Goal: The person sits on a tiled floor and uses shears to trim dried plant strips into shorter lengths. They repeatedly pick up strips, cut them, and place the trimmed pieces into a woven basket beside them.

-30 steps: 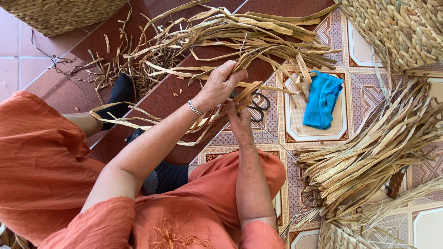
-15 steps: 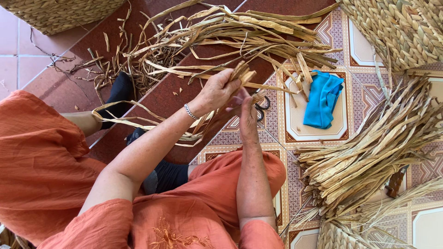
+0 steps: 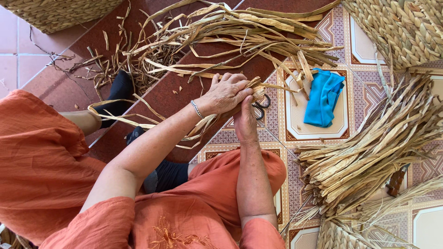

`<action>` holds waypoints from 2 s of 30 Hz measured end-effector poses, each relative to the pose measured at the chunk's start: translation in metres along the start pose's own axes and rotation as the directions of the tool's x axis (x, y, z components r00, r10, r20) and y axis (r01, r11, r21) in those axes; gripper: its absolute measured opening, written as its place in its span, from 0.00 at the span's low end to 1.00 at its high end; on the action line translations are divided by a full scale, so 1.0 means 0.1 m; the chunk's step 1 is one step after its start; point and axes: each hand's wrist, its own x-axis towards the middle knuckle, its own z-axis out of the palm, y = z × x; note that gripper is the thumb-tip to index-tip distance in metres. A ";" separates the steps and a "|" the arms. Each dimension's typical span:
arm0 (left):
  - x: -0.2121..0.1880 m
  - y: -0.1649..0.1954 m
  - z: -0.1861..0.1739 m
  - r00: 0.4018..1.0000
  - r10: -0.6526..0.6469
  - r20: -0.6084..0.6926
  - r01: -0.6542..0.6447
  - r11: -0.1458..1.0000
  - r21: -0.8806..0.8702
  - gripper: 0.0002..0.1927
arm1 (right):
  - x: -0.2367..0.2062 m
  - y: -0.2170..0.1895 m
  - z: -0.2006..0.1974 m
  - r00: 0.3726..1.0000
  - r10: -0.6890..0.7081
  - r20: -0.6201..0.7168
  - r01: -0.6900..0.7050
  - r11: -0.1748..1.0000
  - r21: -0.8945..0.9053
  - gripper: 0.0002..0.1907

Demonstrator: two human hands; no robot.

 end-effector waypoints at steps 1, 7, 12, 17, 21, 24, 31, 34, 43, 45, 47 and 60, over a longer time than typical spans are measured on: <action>0.01 0.03 -0.02 1.000 -0.019 0.013 0.018 0.999 0.040 0.23 | 0.00 0.00 0.00 1.000 -0.005 0.019 0.005 1.000 0.006 0.37; 0.01 0.00 -0.03 0.991 0.079 -0.111 -0.117 0.911 -0.396 0.31 | 0.00 -0.08 -0.05 0.999 -0.040 -0.005 0.040 0.999 -0.033 0.21; -0.28 -0.19 0.16 0.988 -0.043 0.151 0.085 0.954 -0.286 0.40 | -0.02 -0.37 0.02 0.971 -0.204 -0.124 0.224 0.959 0.171 0.14; -0.48 -0.39 0.23 0.942 -0.216 0.255 0.325 0.769 -0.551 0.17 | 0.00 -0.54 -0.01 0.953 -0.163 -0.254 0.161 0.987 -0.028 0.19; -0.42 -0.52 0.13 0.910 -0.219 0.352 0.398 0.698 -0.595 0.12 | -0.02 -0.59 -0.23 0.933 -0.142 -0.332 -0.083 0.810 -0.580 0.30; -0.33 -0.54 0.13 0.938 -0.201 0.284 0.319 0.821 -0.473 0.12 | -0.06 -0.62 -0.40 0.940 -0.031 -0.339 -0.189 0.782 -0.594 0.32; -0.16 -0.81 0.28 0.904 -0.323 0.278 0.324 0.945 0.044 0.12 | -0.30 -0.91 -0.73 0.891 -0.304 -0.336 0.147 0.895 -0.420 0.25; -0.25 -0.95 0.54 0.845 -0.339 0.413 0.215 0.923 0.319 0.16 | -0.29 -1.02 -0.81 0.922 -0.341 -0.183 0.351 0.936 0.024 0.26; -0.42 -0.78 0.62 0.929 0.304 -0.209 -0.181 0.868 0.462 0.23 | -0.16 -0.78 -0.67 0.905 -0.257 -0.339 0.191 0.958 -0.216 0.27; -0.36 -0.49 0.50 0.989 0.134 -0.059 -0.141 0.981 -0.135 0.17 | -0.12 -0.73 -0.60 0.908 -0.306 -0.285 0.203 0.918 -0.341 0.28; -0.36 -0.21 0.41 0.995 0.059 0.081 -0.016 0.889 -0.458 0.17 | -0.10 -0.66 -0.50 0.911 -0.300 -0.282 0.139 0.869 -0.475 0.26; -0.25 -0.12 0.67 0.995 -0.042 0.086 0.085 0.799 -0.596 0.18 | -0.06 -0.70 -0.51 0.832 -0.432 -0.349 0.374 0.900 -0.224 0.07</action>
